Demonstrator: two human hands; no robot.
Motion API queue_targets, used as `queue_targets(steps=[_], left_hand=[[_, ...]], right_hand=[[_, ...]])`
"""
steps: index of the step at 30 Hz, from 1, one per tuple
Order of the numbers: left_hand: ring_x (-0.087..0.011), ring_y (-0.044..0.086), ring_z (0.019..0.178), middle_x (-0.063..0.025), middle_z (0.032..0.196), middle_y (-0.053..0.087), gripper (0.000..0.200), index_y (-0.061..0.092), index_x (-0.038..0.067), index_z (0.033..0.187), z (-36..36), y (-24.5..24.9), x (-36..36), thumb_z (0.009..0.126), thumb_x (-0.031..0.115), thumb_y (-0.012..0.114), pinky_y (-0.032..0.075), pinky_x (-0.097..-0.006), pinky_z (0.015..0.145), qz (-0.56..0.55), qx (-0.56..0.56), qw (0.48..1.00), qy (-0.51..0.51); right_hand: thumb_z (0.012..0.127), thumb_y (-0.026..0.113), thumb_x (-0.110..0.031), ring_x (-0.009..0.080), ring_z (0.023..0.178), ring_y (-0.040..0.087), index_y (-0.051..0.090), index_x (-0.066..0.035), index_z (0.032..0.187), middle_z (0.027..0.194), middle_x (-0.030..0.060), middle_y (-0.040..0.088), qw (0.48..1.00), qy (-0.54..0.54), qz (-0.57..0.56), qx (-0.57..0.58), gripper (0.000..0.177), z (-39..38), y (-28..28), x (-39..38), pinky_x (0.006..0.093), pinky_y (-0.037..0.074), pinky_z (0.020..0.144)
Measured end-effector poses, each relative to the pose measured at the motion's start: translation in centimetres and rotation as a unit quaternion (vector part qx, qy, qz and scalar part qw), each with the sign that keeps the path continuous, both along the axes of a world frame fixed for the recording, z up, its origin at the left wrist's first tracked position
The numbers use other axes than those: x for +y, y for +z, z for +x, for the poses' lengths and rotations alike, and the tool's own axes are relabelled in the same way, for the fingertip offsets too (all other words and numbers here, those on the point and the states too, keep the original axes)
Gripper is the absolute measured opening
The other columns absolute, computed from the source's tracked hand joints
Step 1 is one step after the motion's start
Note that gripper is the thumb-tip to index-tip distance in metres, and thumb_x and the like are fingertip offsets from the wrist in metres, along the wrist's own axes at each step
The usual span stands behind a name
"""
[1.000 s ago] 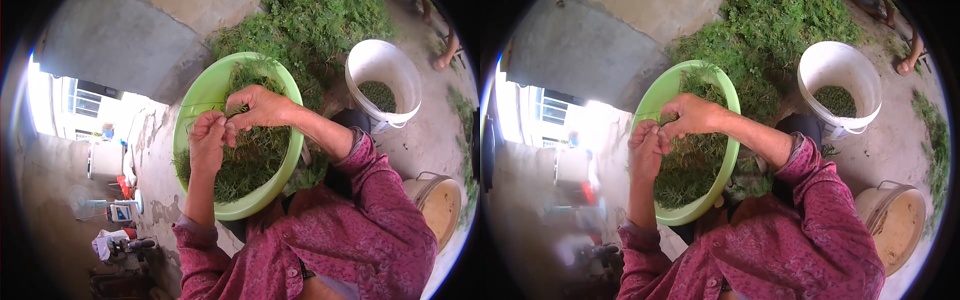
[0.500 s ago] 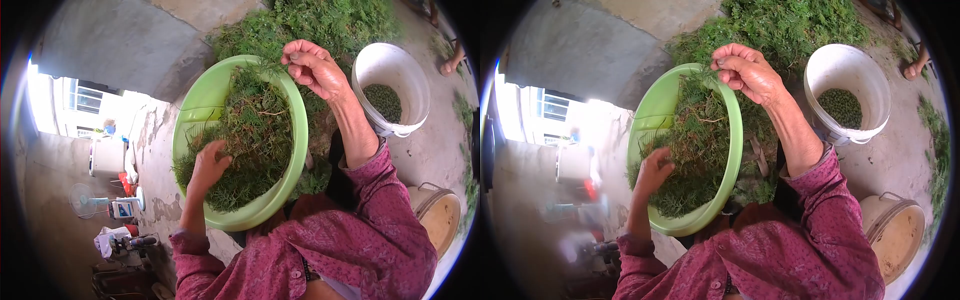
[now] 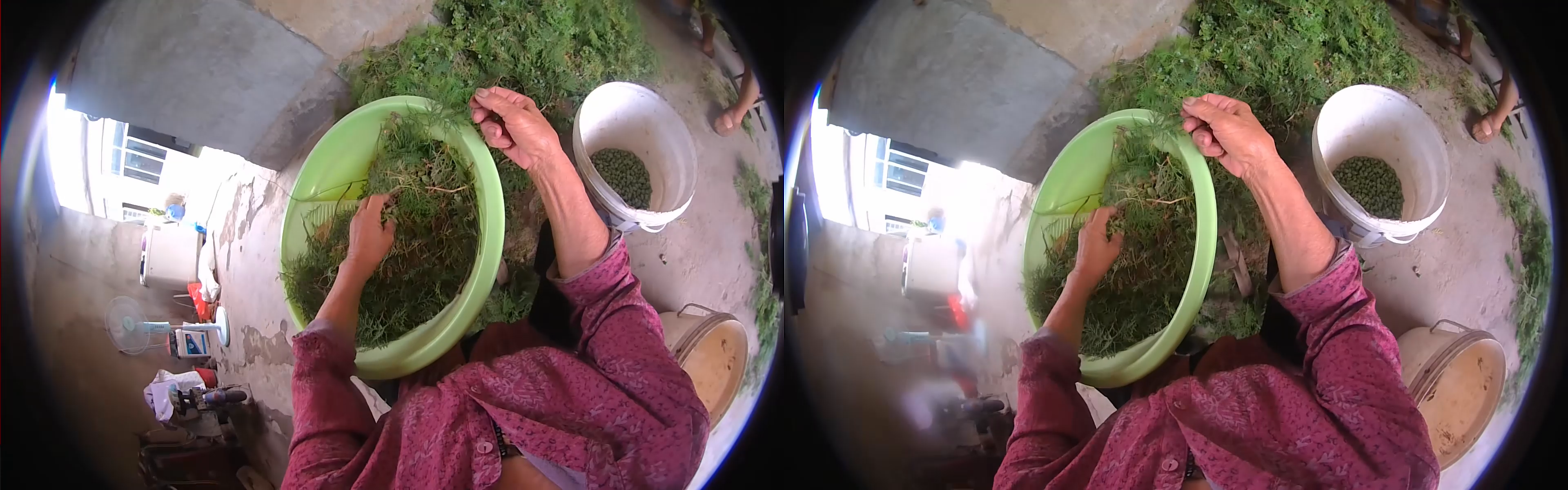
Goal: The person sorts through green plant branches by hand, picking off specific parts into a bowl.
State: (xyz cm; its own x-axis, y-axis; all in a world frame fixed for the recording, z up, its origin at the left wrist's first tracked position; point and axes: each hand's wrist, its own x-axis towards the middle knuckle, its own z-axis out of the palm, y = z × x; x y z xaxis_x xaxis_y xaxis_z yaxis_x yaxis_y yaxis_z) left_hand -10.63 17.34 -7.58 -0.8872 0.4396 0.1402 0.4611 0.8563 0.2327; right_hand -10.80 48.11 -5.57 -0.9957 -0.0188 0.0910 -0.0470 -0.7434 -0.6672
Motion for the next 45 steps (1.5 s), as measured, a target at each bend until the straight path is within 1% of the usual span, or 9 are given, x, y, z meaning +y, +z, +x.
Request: queue_targets(steps=[8,10,14,22,26,27,28,33,45], left_hand=[[-0.0235,0.060,0.080,-0.0081,0.088,0.062,0.027,0.055,0.005,0.096,1.7,-2.4,-7.0,0.070,-0.001,0.062,0.048,-0.0335,0.070,0.179,-0.051,0.980,0.069],[-0.0160,0.059,0.077,-0.0038,0.088,0.062,0.022,0.056,0.007,0.094,2.8,0.2,-6.7,0.074,-0.001,0.062,0.050,-0.0319,0.066,0.468,-0.261,0.827,0.170],[-0.0182,0.058,0.070,-0.0062,0.091,0.062,0.013,0.057,0.007,0.095,4.5,4.7,-4.2,0.082,0.006,0.059,0.050,-0.0345,0.061,0.598,-0.354,0.706,0.140],[-0.0191,0.059,0.063,-0.0098,0.088,0.062,0.010,0.058,0.008,0.093,2.7,3.9,-6.3,0.085,0.012,0.058,0.049,-0.0332,0.053,0.625,-0.387,0.660,0.155],[-0.0208,0.061,0.065,-0.0146,0.094,0.062,0.023,0.058,0.005,0.100,2.6,3.4,-5.7,0.083,0.020,0.061,0.049,-0.0317,0.054,0.449,-0.307,0.794,0.272],[-0.0214,0.062,0.067,-0.0147,0.094,0.062,0.026,0.058,0.004,0.102,2.7,3.2,-5.5,0.081,0.019,0.063,0.049,-0.0314,0.056,0.192,-0.102,0.963,0.160],[-0.0221,0.062,0.069,-0.0149,0.094,0.061,0.030,0.058,0.003,0.104,2.8,3.2,-5.2,0.079,0.017,0.065,0.050,-0.0311,0.059,-0.093,0.118,0.988,0.021],[-0.0275,0.060,0.084,-0.0142,0.096,0.061,0.029,0.060,0.004,0.102,4.6,4.4,-1.5,0.075,0.009,0.065,0.049,-0.0359,0.072,0.023,-0.043,0.996,0.069],[-0.0379,0.056,0.081,-0.0171,0.089,0.059,0.017,0.060,0.003,0.089,2.5,1.5,-1.9,0.072,0.005,0.060,0.046,-0.0425,0.071,-0.097,-0.081,0.990,-0.057]], right_hand=[[0.088,0.057,-0.016,0.0032,0.044,0.041,0.054,-0.002,0.080,0.064,0.0026,0.055,1.000,0.007,0.013,0.006,0.016,0.1,0.0,-0.4,0.0178,0.023,0.035],[0.088,0.057,-0.016,0.0031,0.044,0.040,0.054,-0.002,0.080,0.064,0.0026,0.055,1.000,0.006,0.014,0.005,0.017,0.1,-0.1,-0.3,0.0178,0.023,0.035],[0.088,0.057,-0.017,0.0031,0.044,0.040,0.054,-0.002,0.080,0.064,0.0021,0.054,1.000,-0.002,0.016,0.004,0.017,0.0,-0.2,-0.5,0.0177,0.024,0.036],[0.088,0.057,-0.018,0.0031,0.044,0.040,0.054,-0.003,0.079,0.064,0.0020,0.054,0.999,-0.004,0.030,0.016,0.018,0.0,-0.1,-0.4,0.0178,0.024,0.036],[0.088,0.057,-0.019,0.0029,0.044,0.040,0.054,-0.003,0.079,0.064,0.0023,0.054,0.999,-0.011,0.041,0.015,0.019,-0.2,-0.5,-0.5,0.0178,0.024,0.036],[0.089,0.056,-0.019,0.0030,0.045,0.040,0.055,-0.003,0.081,0.065,0.0018,0.054,0.999,-0.011,0.047,0.021,0.019,-0.3,-0.6,-0.5,0.0175,0.024,0.036],[0.089,0.056,-0.020,0.0030,0.046,0.039,0.056,-0.002,0.083,0.066,0.0014,0.055,0.998,-0.012,0.052,0.028,0.019,-0.2,-0.6,-0.4,0.0172,0.024,0.036],[0.088,0.058,-0.020,0.0025,0.045,0.042,0.056,-0.003,0.079,0.062,0.0017,0.055,0.998,-0.022,0.053,0.030,0.020,-0.1,-0.3,-0.6,0.0170,0.026,0.036],[0.087,0.059,-0.020,0.0018,0.046,0.043,0.057,-0.003,0.080,0.064,0.0010,0.056,0.997,-0.013,0.057,0.056,0.019,0.1,-0.3,-0.7,0.0161,0.026,0.037]])
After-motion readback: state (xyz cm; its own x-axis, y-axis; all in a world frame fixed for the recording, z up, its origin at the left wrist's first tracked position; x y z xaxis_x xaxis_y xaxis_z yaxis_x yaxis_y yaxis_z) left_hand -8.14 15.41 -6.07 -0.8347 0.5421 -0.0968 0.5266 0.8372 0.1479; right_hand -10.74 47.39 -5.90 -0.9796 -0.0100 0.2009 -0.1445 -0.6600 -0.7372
